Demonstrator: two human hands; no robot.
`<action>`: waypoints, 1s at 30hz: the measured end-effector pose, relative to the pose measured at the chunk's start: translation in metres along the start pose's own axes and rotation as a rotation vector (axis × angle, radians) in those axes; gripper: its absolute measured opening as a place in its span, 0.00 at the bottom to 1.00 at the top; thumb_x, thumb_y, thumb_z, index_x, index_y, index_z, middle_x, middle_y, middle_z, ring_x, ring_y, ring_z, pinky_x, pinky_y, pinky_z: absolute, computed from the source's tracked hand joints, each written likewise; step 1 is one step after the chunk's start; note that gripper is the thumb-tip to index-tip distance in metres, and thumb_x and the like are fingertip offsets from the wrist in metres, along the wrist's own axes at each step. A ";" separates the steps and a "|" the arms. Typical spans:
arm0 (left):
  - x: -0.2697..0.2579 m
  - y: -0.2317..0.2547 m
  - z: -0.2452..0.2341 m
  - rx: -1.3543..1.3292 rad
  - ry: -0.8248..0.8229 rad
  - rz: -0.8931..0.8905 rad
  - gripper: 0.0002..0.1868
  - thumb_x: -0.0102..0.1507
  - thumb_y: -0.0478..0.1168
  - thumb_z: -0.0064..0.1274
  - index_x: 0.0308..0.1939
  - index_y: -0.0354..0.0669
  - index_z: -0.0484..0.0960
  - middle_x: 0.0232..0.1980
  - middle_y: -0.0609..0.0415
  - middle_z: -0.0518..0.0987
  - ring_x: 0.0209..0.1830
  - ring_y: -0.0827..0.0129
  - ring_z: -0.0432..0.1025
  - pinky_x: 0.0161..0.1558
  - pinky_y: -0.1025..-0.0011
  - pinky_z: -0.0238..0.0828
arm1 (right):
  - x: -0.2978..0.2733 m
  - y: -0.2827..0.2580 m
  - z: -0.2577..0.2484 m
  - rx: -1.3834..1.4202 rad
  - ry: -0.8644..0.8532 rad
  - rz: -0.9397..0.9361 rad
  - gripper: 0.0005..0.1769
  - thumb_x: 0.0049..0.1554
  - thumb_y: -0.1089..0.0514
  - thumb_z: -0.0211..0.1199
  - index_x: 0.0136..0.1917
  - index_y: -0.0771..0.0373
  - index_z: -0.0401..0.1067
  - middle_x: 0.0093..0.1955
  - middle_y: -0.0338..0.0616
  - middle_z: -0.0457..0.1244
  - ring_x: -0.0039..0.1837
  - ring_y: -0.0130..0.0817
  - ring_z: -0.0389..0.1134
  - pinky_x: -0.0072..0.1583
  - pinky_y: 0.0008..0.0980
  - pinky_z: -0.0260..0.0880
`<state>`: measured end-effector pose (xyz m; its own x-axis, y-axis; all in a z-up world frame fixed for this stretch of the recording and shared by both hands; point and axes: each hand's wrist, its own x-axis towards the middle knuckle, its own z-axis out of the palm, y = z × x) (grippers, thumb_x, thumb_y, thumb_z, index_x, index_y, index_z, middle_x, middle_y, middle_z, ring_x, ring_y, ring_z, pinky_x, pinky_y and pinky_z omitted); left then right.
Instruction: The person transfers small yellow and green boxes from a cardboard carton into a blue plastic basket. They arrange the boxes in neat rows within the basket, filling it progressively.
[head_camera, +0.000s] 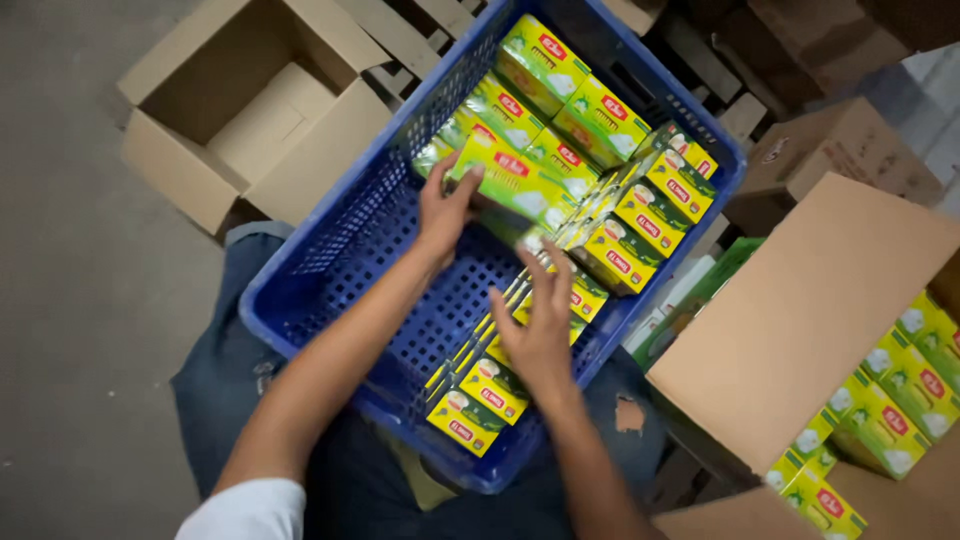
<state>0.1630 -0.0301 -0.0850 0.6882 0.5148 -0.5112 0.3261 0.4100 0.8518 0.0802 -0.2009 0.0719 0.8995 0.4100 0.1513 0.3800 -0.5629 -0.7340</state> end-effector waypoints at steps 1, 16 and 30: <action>0.016 -0.002 0.012 -0.001 0.000 -0.010 0.32 0.66 0.59 0.70 0.74 0.66 0.81 0.64 0.36 0.76 0.58 0.53 0.79 0.49 0.56 0.86 | -0.005 -0.001 0.007 -0.004 -0.007 0.007 0.35 0.62 0.61 0.74 0.79 0.62 0.66 0.81 0.68 0.52 0.80 0.74 0.59 0.77 0.66 0.63; 0.048 0.020 0.115 0.142 -0.191 -0.027 0.32 0.68 0.60 0.59 0.75 0.61 0.77 0.31 0.65 0.61 0.29 0.75 0.60 0.35 0.71 0.58 | -0.023 0.002 0.013 0.195 -0.330 0.193 0.34 0.63 0.54 0.67 0.80 0.60 0.64 0.87 0.62 0.44 0.79 0.60 0.62 0.77 0.54 0.65; 0.064 -0.029 0.142 0.488 -0.083 0.321 0.39 0.70 0.67 0.49 0.74 0.41 0.74 0.57 0.49 0.71 0.43 0.64 0.73 0.49 0.62 0.73 | -0.025 0.001 0.003 0.193 -0.359 0.243 0.35 0.64 0.52 0.67 0.78 0.63 0.60 0.88 0.63 0.44 0.81 0.60 0.63 0.74 0.50 0.66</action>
<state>0.2894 -0.1159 -0.1267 0.8436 0.4873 -0.2256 0.3403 -0.1602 0.9266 0.0575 -0.2093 0.0648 0.8130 0.5244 -0.2531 0.0903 -0.5430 -0.8349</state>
